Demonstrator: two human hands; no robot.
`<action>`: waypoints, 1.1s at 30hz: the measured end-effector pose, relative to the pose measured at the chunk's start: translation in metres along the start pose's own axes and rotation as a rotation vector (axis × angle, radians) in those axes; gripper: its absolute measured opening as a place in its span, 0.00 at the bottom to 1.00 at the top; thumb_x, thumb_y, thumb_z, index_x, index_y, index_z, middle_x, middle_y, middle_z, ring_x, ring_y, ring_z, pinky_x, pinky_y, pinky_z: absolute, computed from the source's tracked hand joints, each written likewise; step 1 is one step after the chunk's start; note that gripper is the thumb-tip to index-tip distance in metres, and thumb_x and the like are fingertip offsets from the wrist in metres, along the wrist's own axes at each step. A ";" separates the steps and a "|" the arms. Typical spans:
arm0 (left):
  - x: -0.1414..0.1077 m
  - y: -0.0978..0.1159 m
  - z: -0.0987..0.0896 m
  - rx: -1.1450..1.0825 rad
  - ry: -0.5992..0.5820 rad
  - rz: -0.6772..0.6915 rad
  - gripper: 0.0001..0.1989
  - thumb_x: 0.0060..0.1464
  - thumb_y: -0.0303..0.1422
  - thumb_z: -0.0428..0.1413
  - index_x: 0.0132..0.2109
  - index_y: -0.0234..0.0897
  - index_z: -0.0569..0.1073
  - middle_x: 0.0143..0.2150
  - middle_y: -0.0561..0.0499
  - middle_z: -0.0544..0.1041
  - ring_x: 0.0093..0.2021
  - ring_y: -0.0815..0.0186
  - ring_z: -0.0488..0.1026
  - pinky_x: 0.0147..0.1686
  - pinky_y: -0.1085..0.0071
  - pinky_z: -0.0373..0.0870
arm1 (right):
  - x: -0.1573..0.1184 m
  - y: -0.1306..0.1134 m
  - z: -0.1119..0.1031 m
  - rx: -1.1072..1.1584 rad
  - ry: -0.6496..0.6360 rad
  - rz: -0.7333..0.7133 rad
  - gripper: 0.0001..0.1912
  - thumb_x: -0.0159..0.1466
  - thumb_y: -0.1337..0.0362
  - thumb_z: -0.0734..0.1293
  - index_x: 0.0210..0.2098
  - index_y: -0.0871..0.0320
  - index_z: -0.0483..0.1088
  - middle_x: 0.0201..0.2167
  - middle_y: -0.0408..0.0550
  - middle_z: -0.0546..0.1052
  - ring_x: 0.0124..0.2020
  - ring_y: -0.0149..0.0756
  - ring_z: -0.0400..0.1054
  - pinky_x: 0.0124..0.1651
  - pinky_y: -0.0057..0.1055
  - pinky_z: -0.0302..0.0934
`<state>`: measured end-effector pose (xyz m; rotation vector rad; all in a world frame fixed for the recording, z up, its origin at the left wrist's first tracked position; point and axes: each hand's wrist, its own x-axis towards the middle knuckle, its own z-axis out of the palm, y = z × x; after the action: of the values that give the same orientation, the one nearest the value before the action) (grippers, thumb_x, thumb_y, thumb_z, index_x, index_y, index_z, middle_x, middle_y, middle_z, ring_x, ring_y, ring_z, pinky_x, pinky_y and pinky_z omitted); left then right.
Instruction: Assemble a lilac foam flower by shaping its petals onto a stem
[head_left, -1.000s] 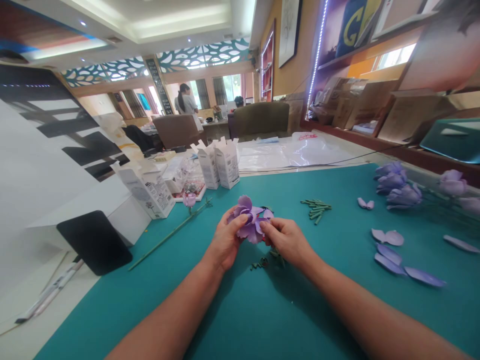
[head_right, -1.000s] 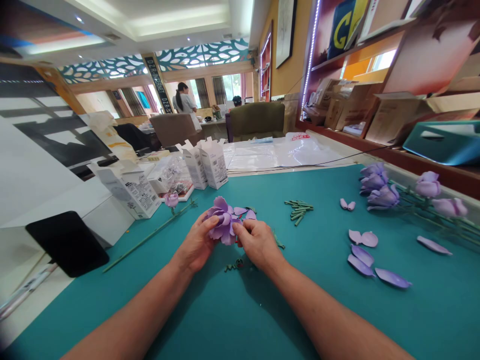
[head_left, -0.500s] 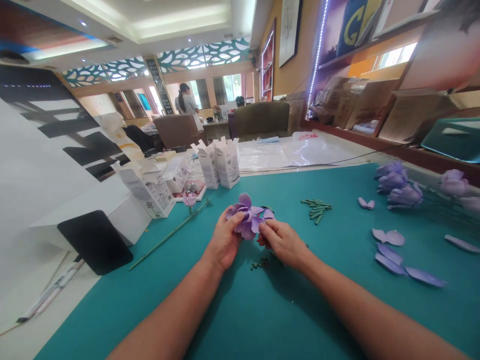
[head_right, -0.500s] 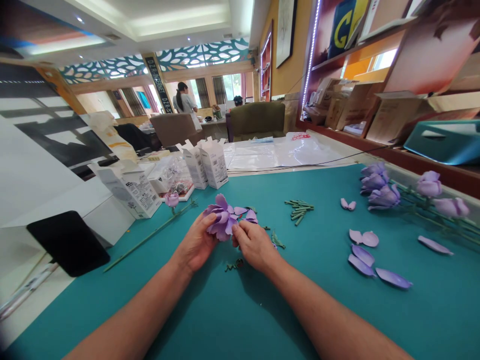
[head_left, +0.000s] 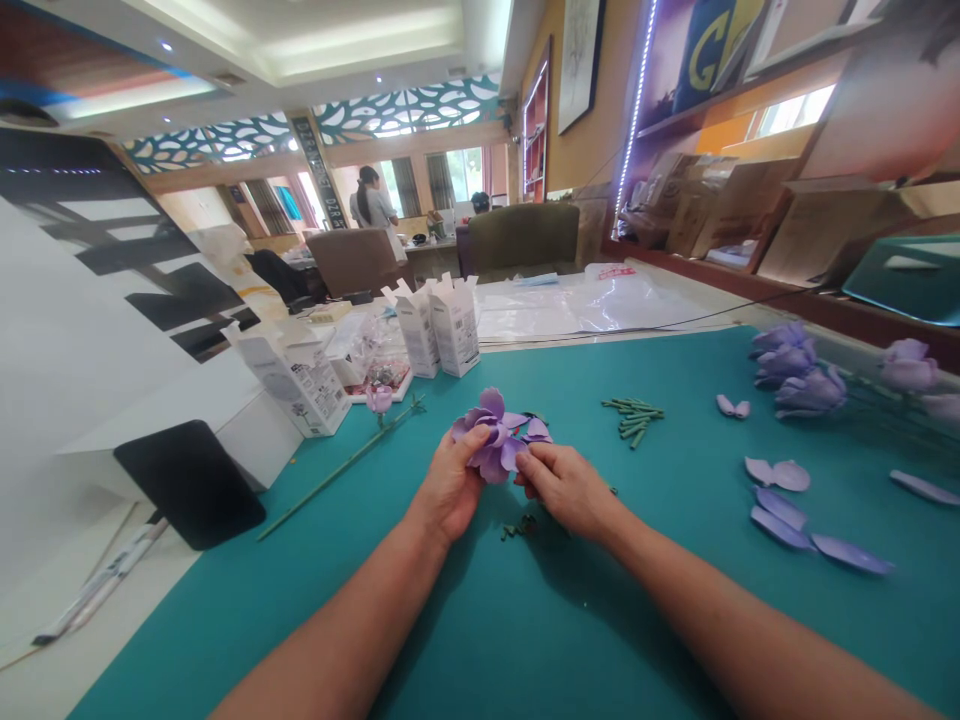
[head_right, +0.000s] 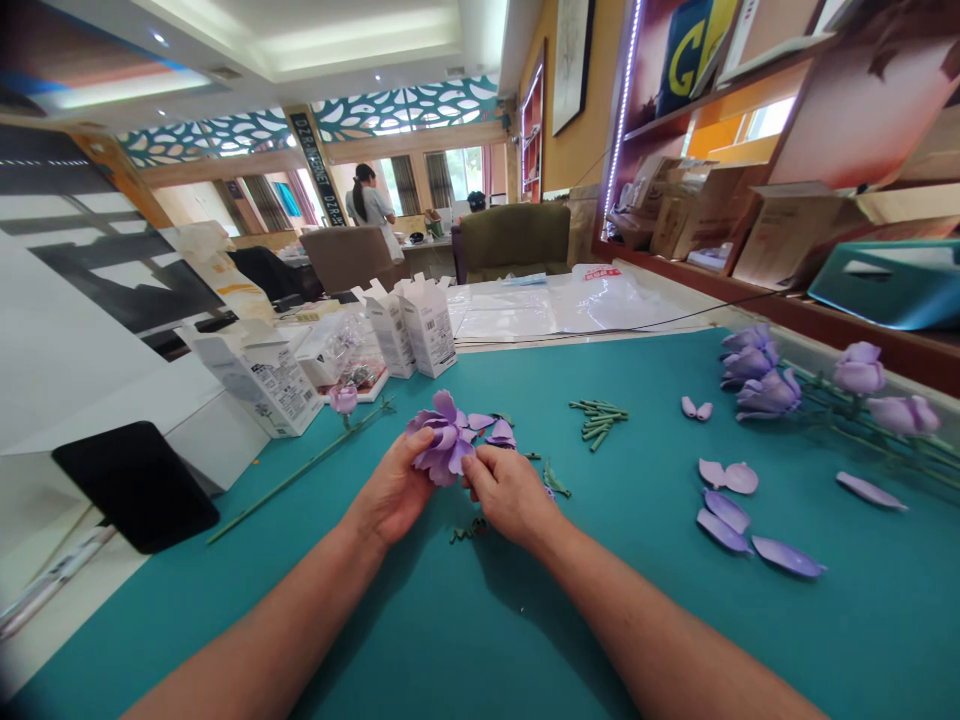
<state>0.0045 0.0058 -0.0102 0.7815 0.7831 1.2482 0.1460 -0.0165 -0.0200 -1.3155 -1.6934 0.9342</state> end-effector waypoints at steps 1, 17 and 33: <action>0.000 0.000 0.000 -0.003 0.001 -0.005 0.18 0.38 0.35 0.64 0.38 0.36 0.69 0.32 0.53 0.73 0.29 0.69 0.69 0.30 0.73 0.64 | 0.000 0.000 0.000 0.009 -0.010 0.002 0.17 0.63 0.56 0.57 0.22 0.57 0.63 0.18 0.42 0.69 0.20 0.29 0.60 0.25 0.26 0.53; 0.000 0.011 -0.002 -0.100 0.013 -0.037 0.15 0.39 0.34 0.65 0.35 0.36 0.69 0.26 0.57 0.71 0.22 0.74 0.65 0.22 0.77 0.61 | 0.020 0.032 -0.041 -0.297 0.231 -0.008 0.14 0.61 0.64 0.57 0.37 0.55 0.74 0.29 0.45 0.76 0.30 0.35 0.67 0.34 0.29 0.58; 0.002 0.009 -0.004 -0.059 0.020 -0.102 0.14 0.42 0.33 0.63 0.38 0.36 0.71 0.33 0.52 0.74 0.29 0.70 0.69 0.26 0.75 0.65 | 0.014 0.035 -0.023 -0.871 -0.110 -0.191 0.12 0.64 0.65 0.59 0.36 0.55 0.75 0.37 0.50 0.75 0.37 0.39 0.63 0.41 0.32 0.52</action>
<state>-0.0027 0.0092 -0.0048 0.6746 0.7896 1.1842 0.1785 0.0064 -0.0393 -1.5952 -2.3903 0.1216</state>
